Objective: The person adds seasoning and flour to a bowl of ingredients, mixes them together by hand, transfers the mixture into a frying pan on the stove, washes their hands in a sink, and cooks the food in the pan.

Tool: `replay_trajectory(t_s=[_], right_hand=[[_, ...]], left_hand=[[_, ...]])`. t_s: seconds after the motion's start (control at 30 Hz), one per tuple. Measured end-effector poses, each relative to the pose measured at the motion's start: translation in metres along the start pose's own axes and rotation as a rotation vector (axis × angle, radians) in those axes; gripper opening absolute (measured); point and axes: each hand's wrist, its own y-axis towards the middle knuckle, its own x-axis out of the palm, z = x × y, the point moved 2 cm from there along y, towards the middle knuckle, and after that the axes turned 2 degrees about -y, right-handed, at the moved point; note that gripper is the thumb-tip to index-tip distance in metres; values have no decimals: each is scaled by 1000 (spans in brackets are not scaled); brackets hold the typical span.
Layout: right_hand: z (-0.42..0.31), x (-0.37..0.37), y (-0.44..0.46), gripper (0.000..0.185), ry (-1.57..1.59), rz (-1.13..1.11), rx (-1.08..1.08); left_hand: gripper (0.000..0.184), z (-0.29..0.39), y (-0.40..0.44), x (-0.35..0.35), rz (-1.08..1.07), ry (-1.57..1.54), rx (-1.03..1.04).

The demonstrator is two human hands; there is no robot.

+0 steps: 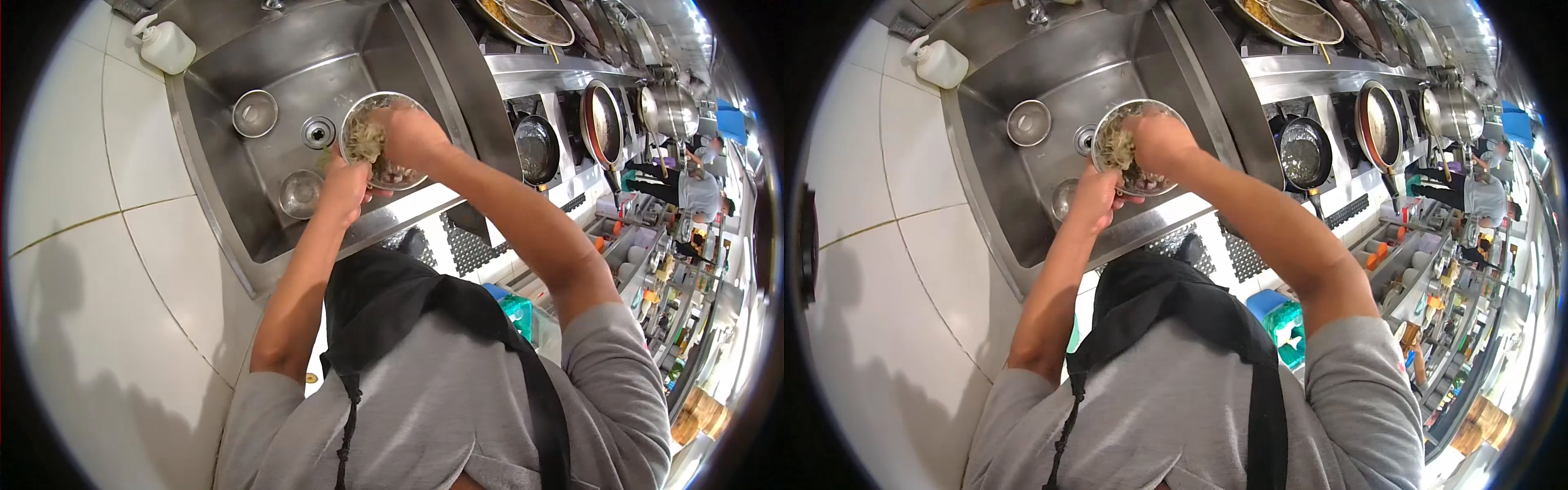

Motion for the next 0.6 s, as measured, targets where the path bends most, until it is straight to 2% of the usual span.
replay_trajectory(t_s=[0.1,0.2,0.3,0.4,0.5,0.6], right_hand=[[5,-26,3,52,24,-22,-14],[-1,-55,1,53,21,-125,-9],[-6,-68,1,52,19,-124,22],[-12,-79,-8,51,153,-113,-6],[2,-80,-11,52,269,-25,-8],[22,-52,-1,57,175,18,42]], left_hand=[[78,-2,7,0,64,46,-7],[79,-5,15,-5,-72,17,86],[80,-1,13,2,-63,41,141],[80,1,14,3,-72,11,154],[80,5,11,3,-105,-14,141],[78,13,1,5,-24,-33,30]])
